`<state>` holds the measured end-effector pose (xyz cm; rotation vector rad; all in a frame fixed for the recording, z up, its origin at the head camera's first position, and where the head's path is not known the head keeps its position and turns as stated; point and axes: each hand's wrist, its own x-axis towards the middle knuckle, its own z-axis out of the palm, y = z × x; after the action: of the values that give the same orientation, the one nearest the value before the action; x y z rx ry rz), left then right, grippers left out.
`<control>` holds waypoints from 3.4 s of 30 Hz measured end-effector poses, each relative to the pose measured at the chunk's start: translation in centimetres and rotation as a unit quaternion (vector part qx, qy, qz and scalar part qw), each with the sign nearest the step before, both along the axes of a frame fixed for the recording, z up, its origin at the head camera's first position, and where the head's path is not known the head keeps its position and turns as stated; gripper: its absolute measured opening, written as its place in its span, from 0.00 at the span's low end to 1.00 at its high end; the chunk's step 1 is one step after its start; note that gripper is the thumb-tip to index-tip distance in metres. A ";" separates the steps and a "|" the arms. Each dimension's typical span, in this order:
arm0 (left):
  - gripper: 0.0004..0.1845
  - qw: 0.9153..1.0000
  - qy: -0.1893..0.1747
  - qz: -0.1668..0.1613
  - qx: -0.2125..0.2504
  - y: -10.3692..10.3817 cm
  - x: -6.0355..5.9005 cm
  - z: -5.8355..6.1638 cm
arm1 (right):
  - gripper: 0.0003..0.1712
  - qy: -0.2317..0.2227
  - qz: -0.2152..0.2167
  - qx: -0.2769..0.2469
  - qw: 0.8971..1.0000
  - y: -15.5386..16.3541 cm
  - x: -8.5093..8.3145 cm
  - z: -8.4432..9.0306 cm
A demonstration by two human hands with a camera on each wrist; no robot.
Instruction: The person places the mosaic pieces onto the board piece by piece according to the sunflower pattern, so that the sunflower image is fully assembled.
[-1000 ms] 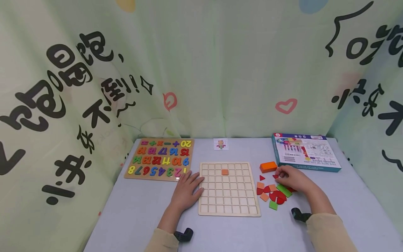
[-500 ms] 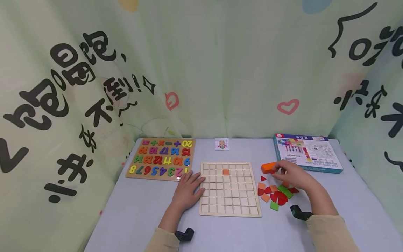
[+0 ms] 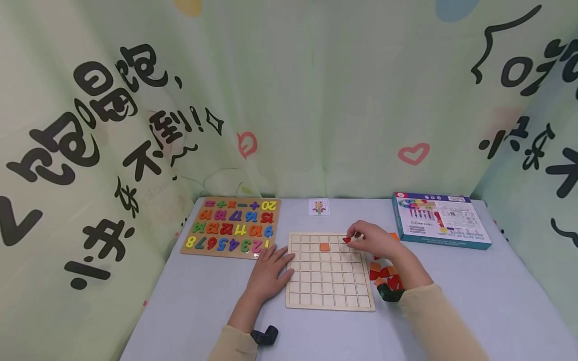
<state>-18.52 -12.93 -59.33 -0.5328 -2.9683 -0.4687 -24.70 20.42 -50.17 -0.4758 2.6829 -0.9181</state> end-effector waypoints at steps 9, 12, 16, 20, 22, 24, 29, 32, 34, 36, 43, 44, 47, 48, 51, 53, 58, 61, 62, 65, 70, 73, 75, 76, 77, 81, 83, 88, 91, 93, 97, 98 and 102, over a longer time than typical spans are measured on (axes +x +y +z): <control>0.26 1.000 0.000 0.000 -0.003 0.0 -0.1 -0.2 | 0.08 0.012 0.049 -0.007 0.999 -5.0 -1.7 -1.8; 0.26 1.000 0.003 0.000 -0.004 0.0 -0.1 -0.1 | 0.08 0.020 0.058 -0.011 0.998 -6.0 -2.2 -2.1; 0.27 1.000 0.007 -0.003 -0.008 0.0 -0.2 0.0 | 0.08 0.025 0.065 -0.001 0.998 -6.9 -2.6 -2.7; 0.27 1.000 0.006 -0.003 -0.009 0.0 -0.2 -0.1 | 0.06 0.035 0.067 0.011 0.997 -7.3 -2.7 -3.1; 0.27 1.000 0.005 -0.001 -0.010 0.0 -0.2 -0.1 | 0.06 0.042 0.070 0.014 0.997 -7.5 -2.7 -3.3; 0.27 1.000 0.007 -0.001 -0.008 0.0 -0.1 -0.1 | 0.05 0.047 0.070 0.016 0.996 -7.6 -2.7 -3.5; 0.27 1.000 0.010 0.000 -0.007 0.0 -0.1 -0.1 | 0.03 0.070 0.073 0.034 0.994 -7.9 -2.7 -3.8; 0.27 1.000 0.010 0.000 -0.010 0.0 -0.1 -0.1 | 0.03 0.075 0.071 0.043 0.994 -8.0 -2.7 -3.9; 0.27 1.000 0.008 0.000 -0.011 0.0 -0.2 -0.2 | 0.03 0.079 0.070 0.050 0.993 -8.0 -2.7 -4.1; 0.27 1.000 0.007 0.001 -0.012 0.0 -0.2 -0.3 | 0.03 0.082 0.070 0.054 0.993 -8.0 -2.7 -4.2; 0.27 1.000 0.011 0.004 -0.012 0.0 -0.2 -0.4 | 0.04 0.089 0.065 0.058 0.992 -8.0 -2.6 -4.2; 0.27 1.000 0.012 0.004 -0.012 0.0 -0.2 -0.4 | 0.04 0.087 0.064 0.057 0.993 -8.0 -2.6 -4.2; 0.27 1.000 0.013 0.004 -0.011 0.0 -0.2 -0.4 | 0.04 0.085 0.062 0.054 0.993 -8.0 -2.5 -4.1; 0.27 1.000 0.012 0.004 -0.011 0.0 -0.2 -0.3 | 0.04 0.084 0.062 0.054 0.993 -8.0 -2.5 -4.1; 0.27 1.000 0.010 0.005 -0.012 0.0 -0.2 -0.3 | 0.04 0.080 0.061 0.056 0.993 -8.0 -2.4 -4.1; 0.27 1.000 0.008 0.005 -0.011 0.1 -0.2 -0.2 | 0.04 0.077 0.059 0.057 0.994 -8.0 -2.4 -4.1; 0.27 1.000 0.002 0.006 -0.007 0.1 -0.1 -0.2 | 0.04 0.077 0.058 0.056 0.994 -7.9 -2.4 -4.2; 0.27 1.000 0.001 0.007 -0.010 0.1 -0.2 -0.3 | 0.04 0.077 0.058 0.056 0.994 -7.9 -2.4 -4.2; 0.27 1.000 0.002 0.007 -0.011 0.0 -0.2 -0.3 | 0.04 0.077 0.059 0.056 0.994 -8.0 -2.4 -4.2; 0.27 1.000 0.006 0.006 -0.012 0.0 -0.2 -0.4 | 0.04 0.074 0.058 0.054 0.994 -8.0 -2.3 -4.3; 0.27 1.000 0.009 0.005 -0.011 0.0 -0.2 -0.4 | 0.04 0.073 0.060 0.050 0.994 -8.0 -2.2 -4.3; 0.27 1.000 0.007 0.005 -0.013 0.0 -0.2 -0.4 | 0.06 0.070 0.065 0.042 0.995 -7.8 -2.2 -4.3; 0.27 1.000 0.007 0.005 -0.014 0.0 -0.2 -0.3 | 0.08 0.061 0.064 0.031 0.996 -7.7 -2.1 -4.2; 0.27 1.000 0.007 0.004 -0.014 0.0 -0.2 -0.3 | 0.08 0.053 0.062 0.023 0.996 -7.6 -2.0 -4.1; 0.27 1.000 0.007 0.005 -0.014 0.0 -0.2 -0.3 | 0.09 0.044 0.058 0.015 0.997 -7.4 -1.9 -4.0; 0.27 1.000 0.008 0.006 -0.013 0.0 -0.1 -0.3 | 0.11 0.018 0.036 -0.003 0.999 -6.7 -1.4 -3.4; 0.27 1.000 0.010 0.006 -0.013 0.0 -0.1 -0.3 | 0.12 0.018 0.031 -0.001 0.999 -6.2 -1.1 -2.9; 0.27 1.000 0.014 0.006 -0.012 -0.1 -0.1 -0.4 | 0.13 0.022 0.021 -0.003 1.000 -4.4 -0.1 -1.4; 0.27 1.000 0.016 0.007 -0.013 -0.1 -0.1 -0.4 | 0.15 0.027 0.013 -0.004 1.000 -2.8 0.8 -0.4; 0.27 1.000 0.019 0.006 -0.013 -0.1 -0.1 -0.4 | 0.16 0.031 0.005 -0.001 1.000 -1.6 1.6 0.1; 0.27 1.000 0.022 0.006 -0.014 0.0 -0.1 -0.4 | 0.18 0.026 -0.017 -0.003 0.999 1.4 2.8 0.7; 0.27 1.000 0.022 0.007 -0.014 0.0 -0.1 -0.4 | 0.18 0.027 -0.024 -0.003 0.999 2.2 3.1 0.7; 0.27 1.000 0.018 0.009 -0.017 0.0 -0.1 -0.5 | 0.20 0.021 -0.053 -0.005 0.998 5.7 4.1 0.5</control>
<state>-18.66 -12.90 -59.84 -0.5119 -2.9485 -0.4030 -20.63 26.10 -49.71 -0.3605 2.7658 -0.9621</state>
